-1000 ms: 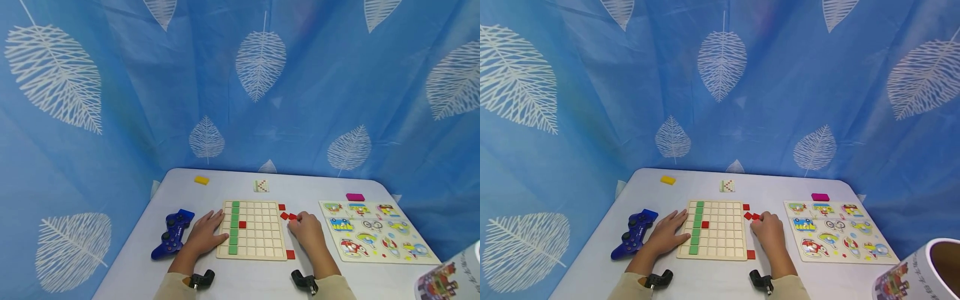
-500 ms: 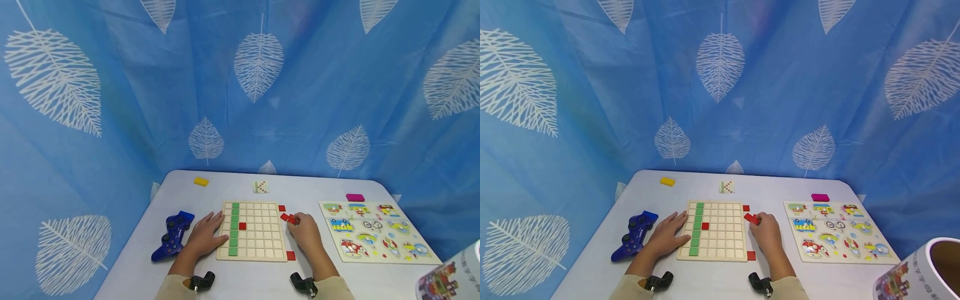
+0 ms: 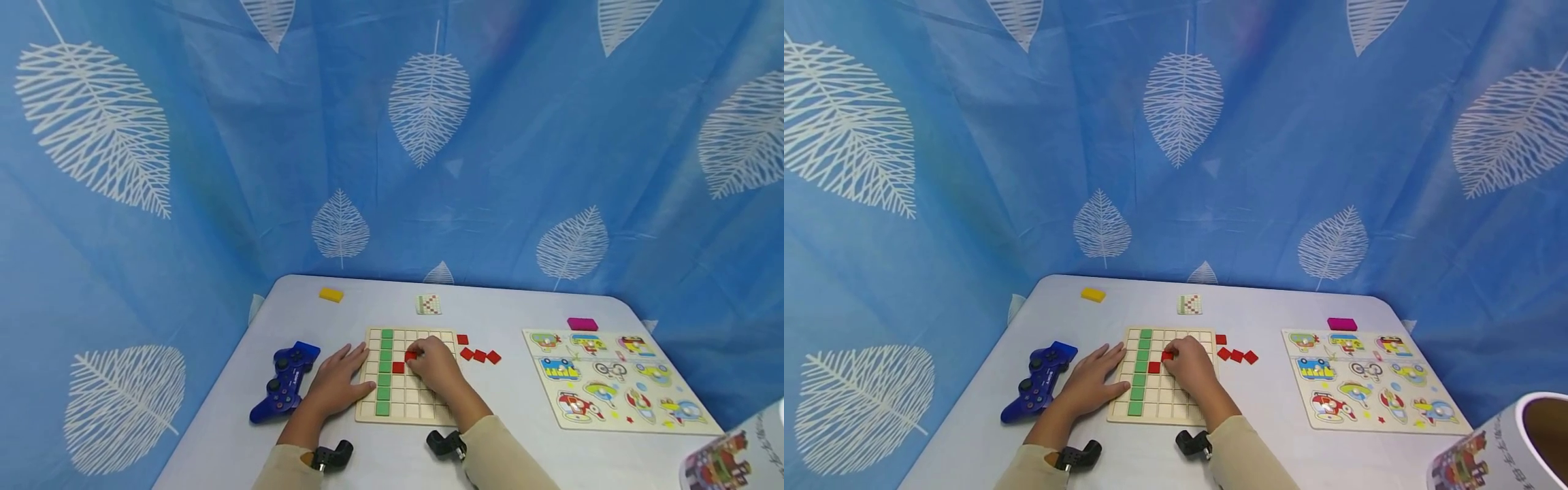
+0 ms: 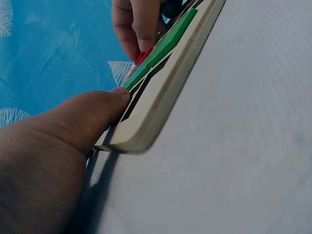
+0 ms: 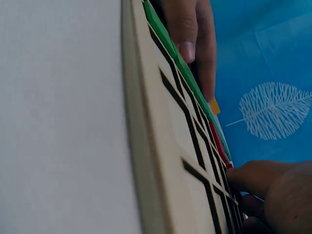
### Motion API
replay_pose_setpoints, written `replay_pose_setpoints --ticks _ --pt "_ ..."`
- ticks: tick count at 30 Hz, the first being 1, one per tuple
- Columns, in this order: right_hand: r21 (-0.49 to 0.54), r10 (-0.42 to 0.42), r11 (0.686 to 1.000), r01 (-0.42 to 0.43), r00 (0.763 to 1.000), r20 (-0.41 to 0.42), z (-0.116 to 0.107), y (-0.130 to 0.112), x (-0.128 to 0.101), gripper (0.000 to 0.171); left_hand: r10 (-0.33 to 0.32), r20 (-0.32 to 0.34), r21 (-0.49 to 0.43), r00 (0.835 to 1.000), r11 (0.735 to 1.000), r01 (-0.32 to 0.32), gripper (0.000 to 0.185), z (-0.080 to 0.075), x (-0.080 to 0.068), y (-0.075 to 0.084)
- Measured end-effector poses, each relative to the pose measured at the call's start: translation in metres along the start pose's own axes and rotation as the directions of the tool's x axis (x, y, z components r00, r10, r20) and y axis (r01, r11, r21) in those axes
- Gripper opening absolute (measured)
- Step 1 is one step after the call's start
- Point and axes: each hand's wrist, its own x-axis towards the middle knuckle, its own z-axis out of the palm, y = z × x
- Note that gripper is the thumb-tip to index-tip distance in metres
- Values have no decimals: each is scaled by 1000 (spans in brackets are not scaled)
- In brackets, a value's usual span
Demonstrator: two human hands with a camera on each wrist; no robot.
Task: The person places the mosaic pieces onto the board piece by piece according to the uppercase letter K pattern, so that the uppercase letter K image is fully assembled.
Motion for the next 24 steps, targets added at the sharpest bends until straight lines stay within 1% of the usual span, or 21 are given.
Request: replay_pose_setpoints --ticks 4,8,10,12,14,16,18,20,22,24 --pt "17 44 999 -43 998 -38 5 -1 -1 19 -2 2 -3 1000 1000 2 83 -1 0 0" --pt "29 84 996 -82 995 -46 5 -2 -1 21 -3 4 -7 1000 1000 3 83 -1 0 -1" --pt "19 87 996 -86 996 -35 4 -2 -1 23 -4 7 -2 1000 1000 4 83 0 1 -1" --pt "20 70 997 -69 997 -27 1 0 -1 26 4 5 1 1000 1000 -4 83 0 2 -1" --pt "45 56 998 -54 997 -54 -6 5 -3 27 6 2 3 1000 1000 -6 83 1 2 -1" --pt "76 63 996 -54 992 -113 -17 15 -7 29 -3 2 4 1000 1000 3 83 2 2 -1" --pt "87 90 994 -73 974 -208 -31 29 -13 30 -5 -2 -1 1000 1000 5 83 2 3 -1" --pt "74 160 987 -144 942 -294 -46 47 -20 33 -8 -1 -2 1000 1000 8 83 2 3 -1" --pt "57 231 973 -225 915 -331 -60 66 -27 39 -9 -1 -4 1000 1000 9 83 2 3 0" --pt "36 284 957 -288 904 -321 -72 83 -32 44 -7 -2 -5 1000 1000 7 83 1 2 -1"
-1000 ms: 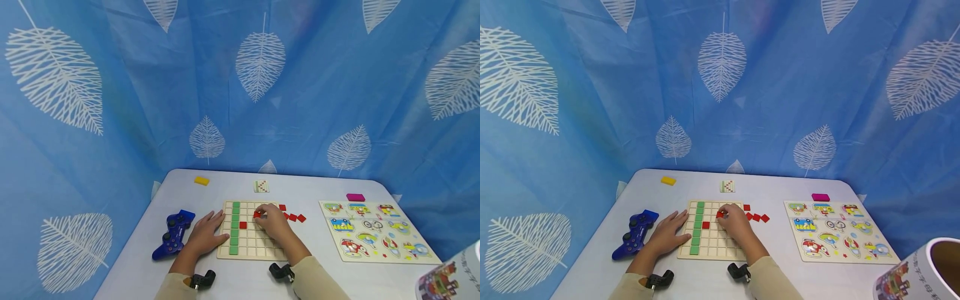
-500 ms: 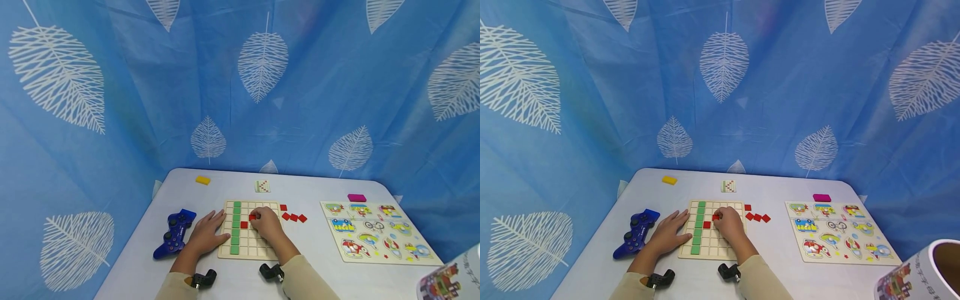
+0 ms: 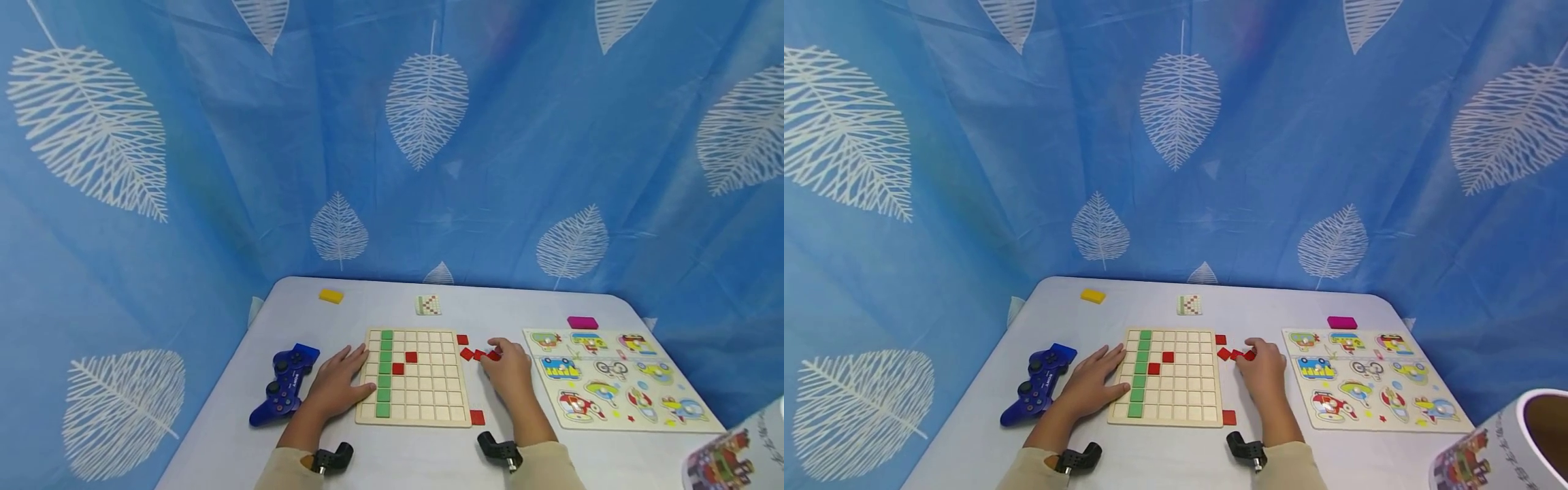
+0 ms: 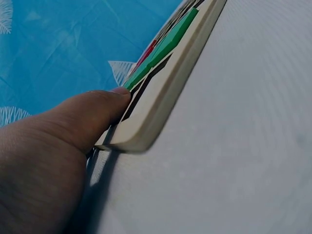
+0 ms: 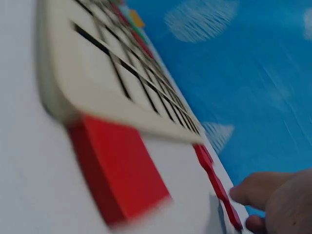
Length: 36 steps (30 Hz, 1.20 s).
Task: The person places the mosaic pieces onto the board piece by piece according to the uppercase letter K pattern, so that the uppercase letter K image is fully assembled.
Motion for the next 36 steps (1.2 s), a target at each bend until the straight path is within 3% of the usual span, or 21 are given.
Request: replay_pose_setpoints --ticks 3,8,17,24,26,30,34,36 --pt "-25 41 999 -39 997 71 -14 16 3 52 3 -5 -2 1000 1000 -3 83 -1 -1 0" --pt "-27 64 998 -61 990 127 -20 16 7 54 2 -10 7 1000 1000 -2 83 -3 0 -2" --pt "-51 69 997 -65 995 67 -12 17 11 37 20 -15 -1 1000 1000 -20 83 -2 1 -2" --pt "110 125 986 -126 992 9 -7 7 10 37 19 -11 17 1000 1000 -19 84 -3 -1 -3" --pt "135 99 986 -99 995 12 -2 -4 11 37 20 -13 23 1000 1000 -19 84 -4 -2 -3" --pt "137 -52 990 40 995 85 15 -35 10 33 21 -2 18 1000 1000 -21 84 -3 -1 -3" --pt "144 -179 978 152 962 206 34 -60 8 22 10 4 12 1000 1000 -10 85 -1 -1 -1" --pt "129 -200 977 171 947 253 43 -67 7 16 7 1 9 1000 1000 -7 84 1 -1 0"
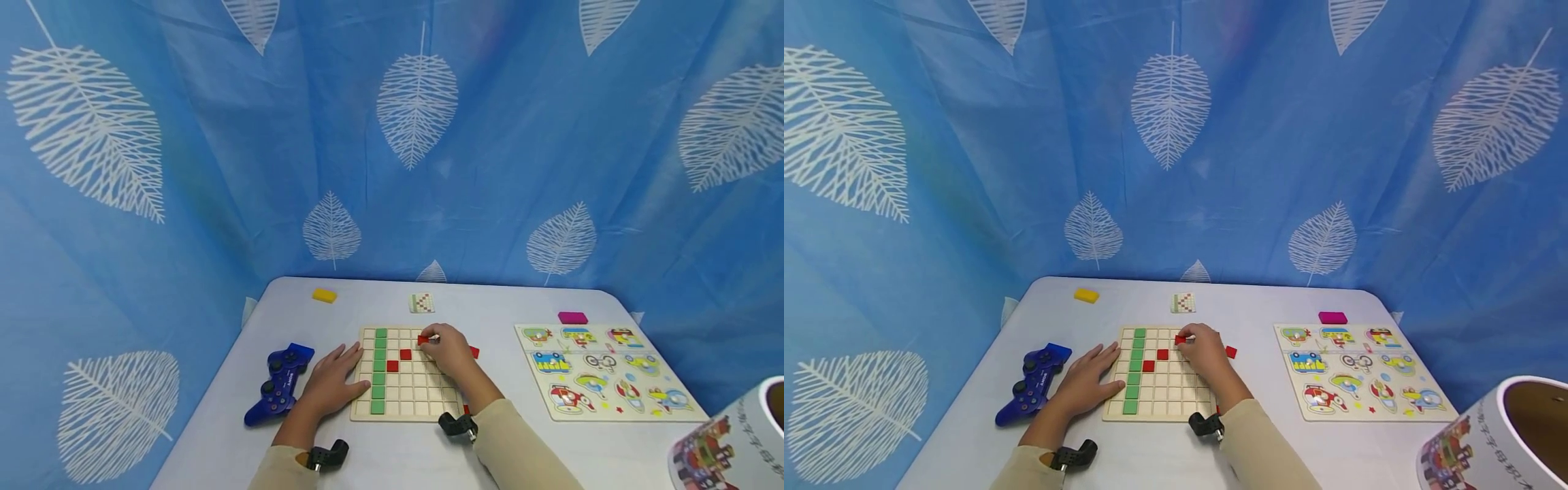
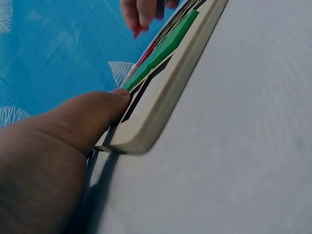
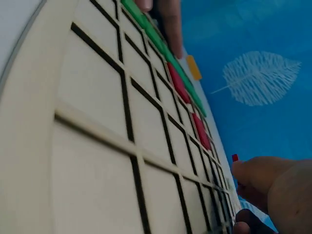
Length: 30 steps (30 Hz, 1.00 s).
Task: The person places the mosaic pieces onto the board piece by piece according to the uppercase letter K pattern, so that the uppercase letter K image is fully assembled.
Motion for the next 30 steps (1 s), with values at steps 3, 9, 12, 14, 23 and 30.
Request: replay_pose_setpoints --ticks 3,9,12,14,23,30 --pt "-46 -10 999 11 1000 17 11 -5 5 12 -6 -3 -6 1000 1000 6 84 1 1 -1" --pt "-95 -17 995 13 999 -35 20 -5 9 12 -3 -6 -19 1000 1000 3 84 -1 3 1" --pt "-105 -31 994 26 999 -42 20 -3 10 12 -7 -2 -18 1000 1000 7 84 -2 3 1" --pt "-105 -36 994 33 999 -30 18 -2 9 13 -6 3 -19 1000 1000 6 84 -2 3 0" --pt "-54 -14 999 9 996 -86 -31 23 0 29 -12 -5 -20 1000 1000 12 84 -4 3 0" --pt "-112 109 988 -110 994 -17 -75 84 -5 47 1 2 -17 1000 1000 -1 84 -2 2 -3"
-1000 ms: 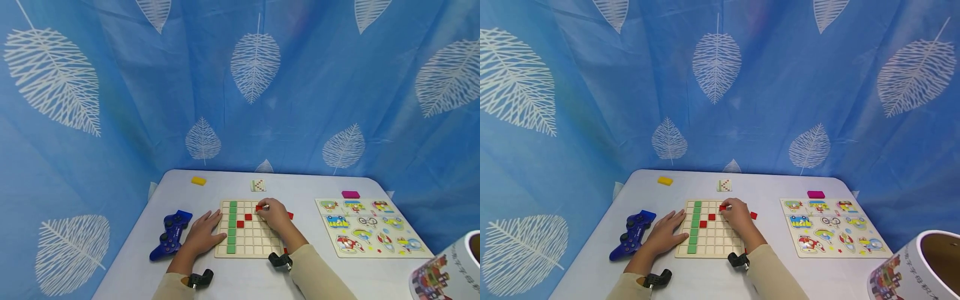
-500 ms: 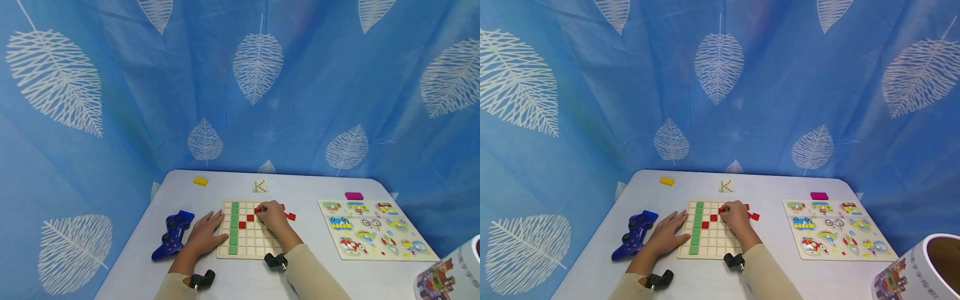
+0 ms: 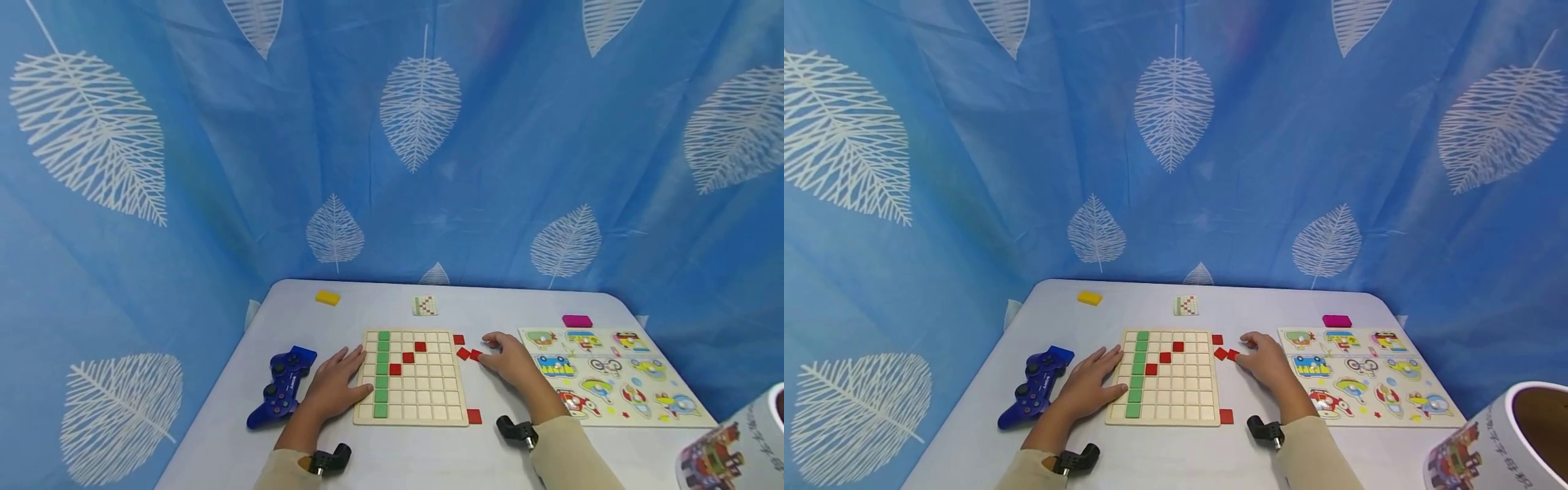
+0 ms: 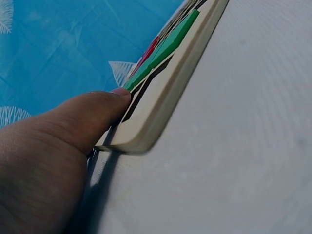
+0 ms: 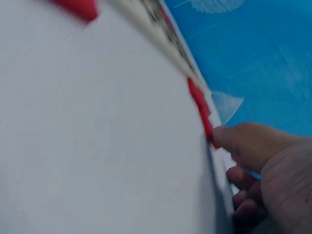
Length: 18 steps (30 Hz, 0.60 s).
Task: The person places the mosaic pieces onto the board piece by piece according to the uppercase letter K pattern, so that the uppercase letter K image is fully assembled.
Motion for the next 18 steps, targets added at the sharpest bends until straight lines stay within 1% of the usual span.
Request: replay_pose_setpoints --ticks 3,8,12,18 --pt "-26 -1 1000 2 999 41 -5 11 -3 49 0 2 -5 1000 1000 0 84 1 0 2" --pt "-32 -12 999 14 998 55 -2 7 -3 44 2 -1 -11 1000 1000 -2 84 0 0 2" --pt "-48 -22 999 25 999 49 3 3 -2 38 -9 5 4 1000 1000 9 84 1 0 1" --pt "-66 3 998 -1 1000 24 6 1 -2 27 -8 4 -7 1000 1000 8 84 1 0 1"
